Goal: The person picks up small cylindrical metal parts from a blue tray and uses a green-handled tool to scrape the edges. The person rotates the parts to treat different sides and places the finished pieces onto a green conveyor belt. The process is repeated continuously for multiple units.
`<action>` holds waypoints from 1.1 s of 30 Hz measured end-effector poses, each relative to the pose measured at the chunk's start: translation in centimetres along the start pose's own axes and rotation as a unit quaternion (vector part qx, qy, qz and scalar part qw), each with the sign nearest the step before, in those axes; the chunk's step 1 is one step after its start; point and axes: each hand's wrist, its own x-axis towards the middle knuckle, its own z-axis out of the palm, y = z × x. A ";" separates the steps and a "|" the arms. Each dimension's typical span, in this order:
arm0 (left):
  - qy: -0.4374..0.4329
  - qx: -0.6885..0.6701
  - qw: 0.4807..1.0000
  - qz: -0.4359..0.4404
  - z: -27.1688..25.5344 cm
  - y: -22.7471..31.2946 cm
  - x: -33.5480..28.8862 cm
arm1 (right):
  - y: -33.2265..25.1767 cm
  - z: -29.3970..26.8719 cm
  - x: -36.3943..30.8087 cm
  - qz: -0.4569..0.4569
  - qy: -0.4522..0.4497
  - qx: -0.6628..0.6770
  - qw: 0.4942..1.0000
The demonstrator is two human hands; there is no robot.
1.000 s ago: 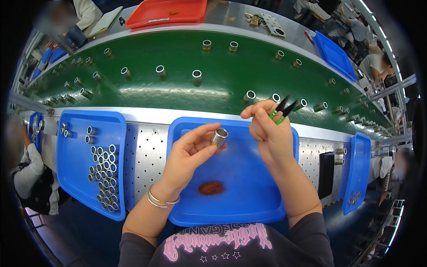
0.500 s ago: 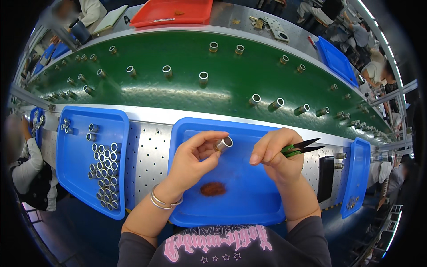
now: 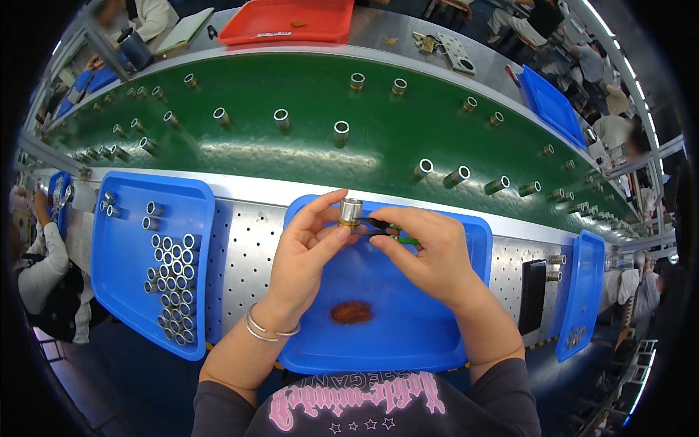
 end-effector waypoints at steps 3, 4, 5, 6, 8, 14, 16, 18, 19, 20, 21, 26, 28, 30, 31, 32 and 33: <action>-0.002 -0.003 1.000 0.014 0.2 0.0 -0.1 | 0.3 0.1 -0.1 -0.013 0.007 -0.015 1.000; -0.004 -0.004 1.000 0.019 0.3 0.0 -0.1 | 0.4 0.1 -0.1 -0.019 0.013 -0.014 1.000; -0.006 -0.005 1.000 0.020 0.2 0.0 -0.1 | 0.4 0.0 -0.1 -0.015 0.007 -0.020 1.000; -0.009 -0.007 1.000 0.021 0.2 -0.1 0.0 | 0.4 -0.2 -0.1 -0.011 0.001 -0.026 1.000; -0.010 -0.008 1.000 0.024 0.2 0.0 -0.1 | 0.4 -0.2 -0.1 -0.011 0.000 -0.025 1.000; -0.015 -0.011 0.999 0.029 0.1 -0.2 -0.1 | 0.4 -0.1 -0.1 -0.014 0.010 -0.006 1.000; -0.013 -0.008 0.999 0.031 0.1 -0.1 -0.1 | 0.3 -0.1 -0.1 -0.005 0.002 -0.003 1.000; -0.015 -0.011 0.999 0.033 0.1 -0.1 -0.1 | 0.3 -0.1 -0.1 -0.001 0.005 0.001 1.000; -0.015 -0.013 0.999 0.033 0.1 -0.1 -0.1 | 0.3 -0.1 -0.1 0.001 0.006 0.004 1.000; -0.017 -0.013 0.999 0.033 0.1 -0.1 -0.1 | 0.3 -0.1 -0.1 0.002 0.004 0.005 1.000; -0.019 -0.013 0.999 0.032 0.1 -0.1 -0.1 | 0.3 -0.1 0.0 0.003 0.003 0.005 1.000; -0.017 -0.018 0.999 0.031 0.2 -0.1 -0.1 | 0.4 -0.1 0.0 -0.003 0.004 0.012 1.000; -0.013 -0.016 0.999 0.029 0.2 -0.1 -0.2 | 0.5 0.0 0.0 -0.010 0.009 0.015 1.000; -0.014 -0.012 0.999 0.030 0.2 0.0 -0.2 | 0.5 0.0 0.0 -0.011 0.006 0.014 1.000; -0.013 -0.008 0.999 0.030 0.2 0.0 -0.2 | 0.6 0.0 0.0 -0.010 0.005 0.014 1.000; -0.013 -0.008 0.999 0.030 0.2 0.0 -0.2 | 0.6 0.0 0.0 -0.010 0.006 0.015 1.000; -0.013 -0.008 0.999 0.029 0.2 0.0 -0.2 | 0.6 0.0 0.0 -0.009 0.006 0.016 1.000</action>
